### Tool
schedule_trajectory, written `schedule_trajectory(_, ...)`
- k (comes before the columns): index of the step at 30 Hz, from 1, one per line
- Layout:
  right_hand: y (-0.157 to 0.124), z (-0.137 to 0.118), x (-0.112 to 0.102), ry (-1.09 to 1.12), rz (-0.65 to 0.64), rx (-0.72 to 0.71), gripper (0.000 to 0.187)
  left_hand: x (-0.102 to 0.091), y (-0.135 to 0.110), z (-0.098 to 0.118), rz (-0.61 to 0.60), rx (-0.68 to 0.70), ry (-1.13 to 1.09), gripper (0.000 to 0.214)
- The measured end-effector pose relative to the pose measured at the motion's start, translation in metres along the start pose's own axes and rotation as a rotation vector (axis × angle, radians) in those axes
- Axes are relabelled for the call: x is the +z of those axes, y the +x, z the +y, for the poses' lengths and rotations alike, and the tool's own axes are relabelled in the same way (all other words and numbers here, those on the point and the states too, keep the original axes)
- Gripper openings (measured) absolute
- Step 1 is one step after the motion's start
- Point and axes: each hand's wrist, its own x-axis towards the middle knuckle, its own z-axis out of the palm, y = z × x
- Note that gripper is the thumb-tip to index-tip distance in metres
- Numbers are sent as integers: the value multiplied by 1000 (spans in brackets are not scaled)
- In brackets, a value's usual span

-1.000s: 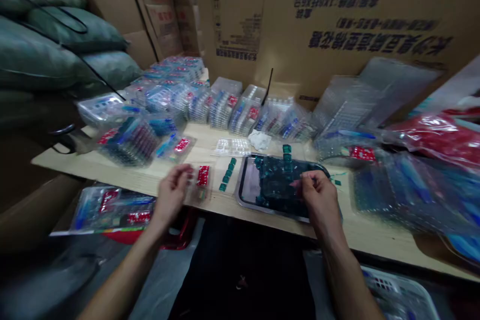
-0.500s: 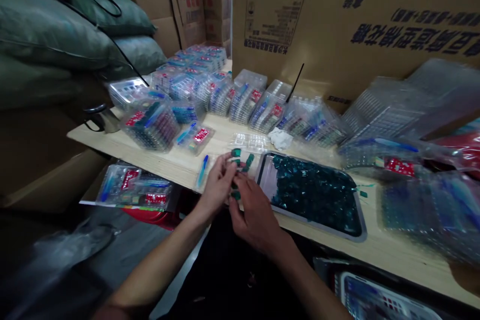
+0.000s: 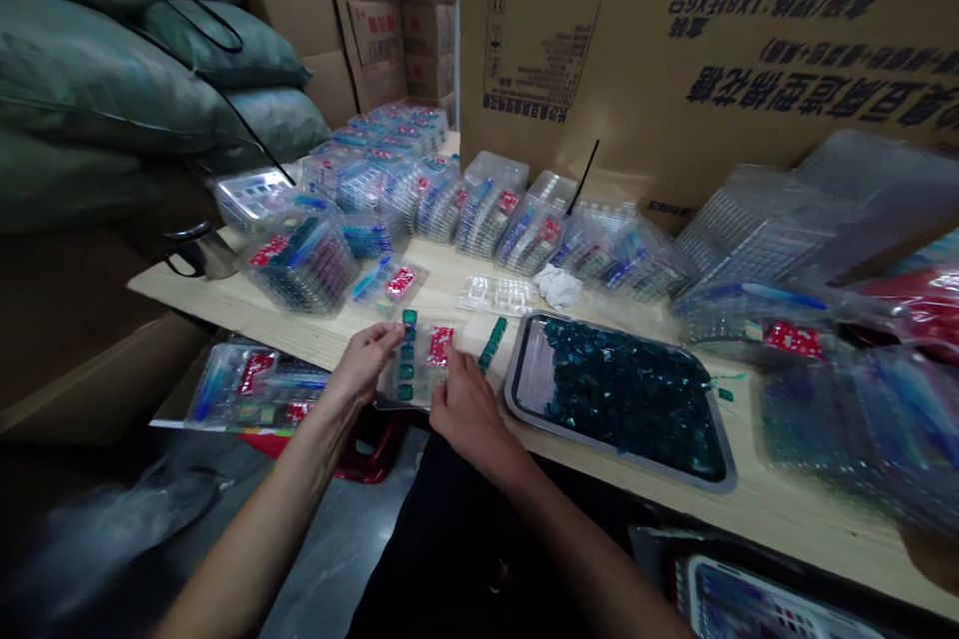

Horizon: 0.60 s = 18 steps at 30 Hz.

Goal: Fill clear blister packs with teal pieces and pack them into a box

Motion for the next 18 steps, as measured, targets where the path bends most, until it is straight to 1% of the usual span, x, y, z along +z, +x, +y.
schedule_trajectory(2, -4, -4, 5, -63, 7, -5, 50, 5, 7, -12, 46, 36, 150, 38)
schedule_trajectory(4, -5, -6, 6, -100, -5, 1, 49, 7, 15, -20, 152, 103, 353, 34)
schedule_trajectory(6, -4, -6, 5, -121, -22, 6, 48, 6, 21, -24, 238, 167, 544, 42)
schedule_trajectory(7, -4, -6, 5, -132, -34, 5, 47, 5, 23, -25, 252, 192, 618, 48)
schedule_trajectory(8, -3, -6, 5, -146, -45, 2, 46, 4, 25, -25, 245, 213, 677, 53)
schedule_trajectory(10, -2, -7, 4, -176, -61, -12, 42, 3, 25, -25, 191, 246, 750, 59)
schedule_trajectory(12, 0, -6, 4, -183, -61, -16, 38, 1, 23, -27, 106, 267, 761, 58)
schedule_trajectory(15, 1, -2, 4, -145, -35, 23, 39, 1, 18, -33, -15, 287, 742, 53)
schedule_trajectory(18, -1, 1, 3, -143, -26, 40, 38, 3, 14, -40, -76, 307, 848, 51)
